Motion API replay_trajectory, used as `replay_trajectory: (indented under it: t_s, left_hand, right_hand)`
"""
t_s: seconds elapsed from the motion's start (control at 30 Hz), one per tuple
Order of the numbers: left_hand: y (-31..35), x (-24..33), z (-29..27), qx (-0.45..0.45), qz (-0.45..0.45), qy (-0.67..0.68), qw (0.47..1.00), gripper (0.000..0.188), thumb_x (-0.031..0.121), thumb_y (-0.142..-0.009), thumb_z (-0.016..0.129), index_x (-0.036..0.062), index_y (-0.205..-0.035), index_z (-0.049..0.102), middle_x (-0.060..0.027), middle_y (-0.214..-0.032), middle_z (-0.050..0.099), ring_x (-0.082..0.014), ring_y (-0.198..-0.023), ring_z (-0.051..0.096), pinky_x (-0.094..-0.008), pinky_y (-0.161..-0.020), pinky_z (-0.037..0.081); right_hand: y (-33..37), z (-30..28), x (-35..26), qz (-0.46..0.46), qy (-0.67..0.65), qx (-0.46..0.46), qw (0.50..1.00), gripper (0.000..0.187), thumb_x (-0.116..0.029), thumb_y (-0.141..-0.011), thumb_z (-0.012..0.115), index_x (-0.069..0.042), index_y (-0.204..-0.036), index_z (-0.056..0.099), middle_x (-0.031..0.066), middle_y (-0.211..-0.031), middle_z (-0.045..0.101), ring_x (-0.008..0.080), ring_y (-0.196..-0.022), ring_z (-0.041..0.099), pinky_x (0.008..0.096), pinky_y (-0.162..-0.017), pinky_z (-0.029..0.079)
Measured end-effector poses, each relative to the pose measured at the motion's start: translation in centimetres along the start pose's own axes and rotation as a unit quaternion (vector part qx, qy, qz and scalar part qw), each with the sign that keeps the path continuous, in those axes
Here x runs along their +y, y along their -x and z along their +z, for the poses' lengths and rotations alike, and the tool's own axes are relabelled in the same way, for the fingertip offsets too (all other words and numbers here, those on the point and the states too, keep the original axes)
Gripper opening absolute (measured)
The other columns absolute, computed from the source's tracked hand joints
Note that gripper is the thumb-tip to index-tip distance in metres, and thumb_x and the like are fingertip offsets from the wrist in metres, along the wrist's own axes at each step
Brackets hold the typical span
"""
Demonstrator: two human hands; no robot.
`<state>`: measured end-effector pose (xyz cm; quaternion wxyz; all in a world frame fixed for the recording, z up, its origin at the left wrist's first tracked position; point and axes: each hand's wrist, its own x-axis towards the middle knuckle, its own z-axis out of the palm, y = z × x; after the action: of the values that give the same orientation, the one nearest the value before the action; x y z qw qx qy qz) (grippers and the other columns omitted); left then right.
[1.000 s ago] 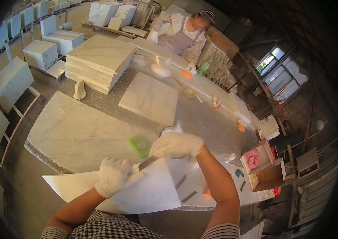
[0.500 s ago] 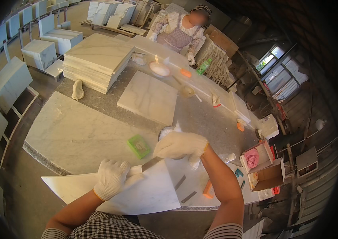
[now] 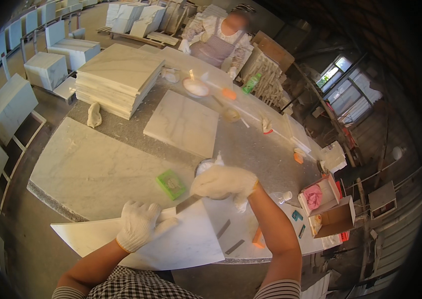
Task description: The person wipes a white rectangular panel with a green sponge, repeatedly dipping the sponge into a small bowl of liquid. They flip the panel to clean both sides and place it on a nearby rack. The person then picks up another panel and repeats the wiping process.
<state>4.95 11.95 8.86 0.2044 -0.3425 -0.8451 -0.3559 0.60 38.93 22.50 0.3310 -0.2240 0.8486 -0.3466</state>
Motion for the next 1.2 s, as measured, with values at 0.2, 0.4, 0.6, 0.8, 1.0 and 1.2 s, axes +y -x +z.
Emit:
replay_trajectory:
  t_s: [0.2, 0.4, 0.6, 0.8, 1.0, 1.2]
  left_hand:
    - [0.0, 0.0, 0.1, 0.011, 0.001, -0.006, 1.0, 0.052, 0.054, -0.079, 0.08, 0.0114, -0.064, 0.054, -0.0066, -0.053, 0.053, -0.0261, -0.046, 0.051, -0.0401, -0.053, 0.037]
    - [0.2, 0.1, 0.1, -0.003, 0.001, -0.013, 1.0, 0.052, 0.055, -0.079, 0.079, 0.0114, -0.064, 0.054, -0.0063, -0.054, 0.054, -0.0265, -0.048, 0.053, -0.0397, -0.054, 0.038]
    - [0.1, 0.0, 0.0, 0.003, 0.007, -0.016, 1.0, 0.052, 0.056, -0.079, 0.078, 0.0112, -0.065, 0.055, -0.0066, -0.056, 0.055, -0.0264, -0.048, 0.053, -0.0393, -0.054, 0.039]
    - [0.2, 0.2, 0.0, 0.004, 0.005, -0.016, 1.0, 0.051, 0.057, -0.08, 0.078, 0.0107, -0.067, 0.059, -0.0067, -0.057, 0.057, -0.0265, -0.049, 0.054, -0.0394, -0.056, 0.04]
    - [0.3, 0.0, 0.2, -0.001, 0.009, -0.023, 1.0, 0.051, 0.056, -0.079, 0.078, 0.0098, -0.069, 0.061, -0.0064, -0.058, 0.057, -0.0262, -0.049, 0.054, -0.0395, -0.056, 0.039]
    - [0.3, 0.0, 0.2, 0.0, 0.014, -0.029, 0.999, 0.052, 0.057, -0.079, 0.077, 0.0099, -0.066, 0.058, -0.0064, -0.058, 0.056, -0.0263, -0.049, 0.054, -0.0396, -0.056, 0.039]
  right_hand:
    - [-0.7, 0.6, 0.2, 0.056, 0.012, -0.019, 0.998, 0.02, -0.013, -0.096, 0.058, -0.001, -0.11, 0.067, 0.0121, -0.102, 0.068, 0.0278, -0.093, 0.064, 0.0345, -0.082, 0.053]
    - [0.5, 0.2, -1.3, 0.044, -0.013, -0.002, 0.999, 0.025, -0.022, -0.099, 0.057, -0.002, -0.108, 0.069, 0.0098, -0.099, 0.069, 0.0211, -0.087, 0.064, 0.0319, -0.078, 0.052]
    - [0.8, 0.5, -2.2, 0.173, -0.047, 0.005, 0.984, 0.025, -0.025, -0.099, 0.059, -0.004, -0.107, 0.07, 0.0041, -0.094, 0.066, 0.0132, -0.078, 0.057, 0.0286, -0.071, 0.05]
    - [1.5, 1.1, -2.2, 0.16, -0.077, 0.042, 0.983, 0.025, -0.026, -0.099, 0.059, -0.004, -0.106, 0.07, 0.0018, -0.092, 0.064, 0.0115, -0.077, 0.055, 0.0283, -0.07, 0.049]
    - [1.8, 2.0, -1.5, 0.124, -0.085, 0.075, 0.986, 0.022, -0.023, -0.1, 0.059, -0.004, -0.101, 0.069, 0.0002, -0.085, 0.06, 0.01, -0.072, 0.051, 0.0264, -0.066, 0.046]
    - [2.4, 3.2, -1.4, 0.111, -0.095, 0.128, 0.981, 0.022, -0.023, -0.1, 0.059, -0.004, -0.094, 0.067, -0.0024, -0.079, 0.055, 0.0087, -0.068, 0.05, 0.026, -0.062, 0.043]
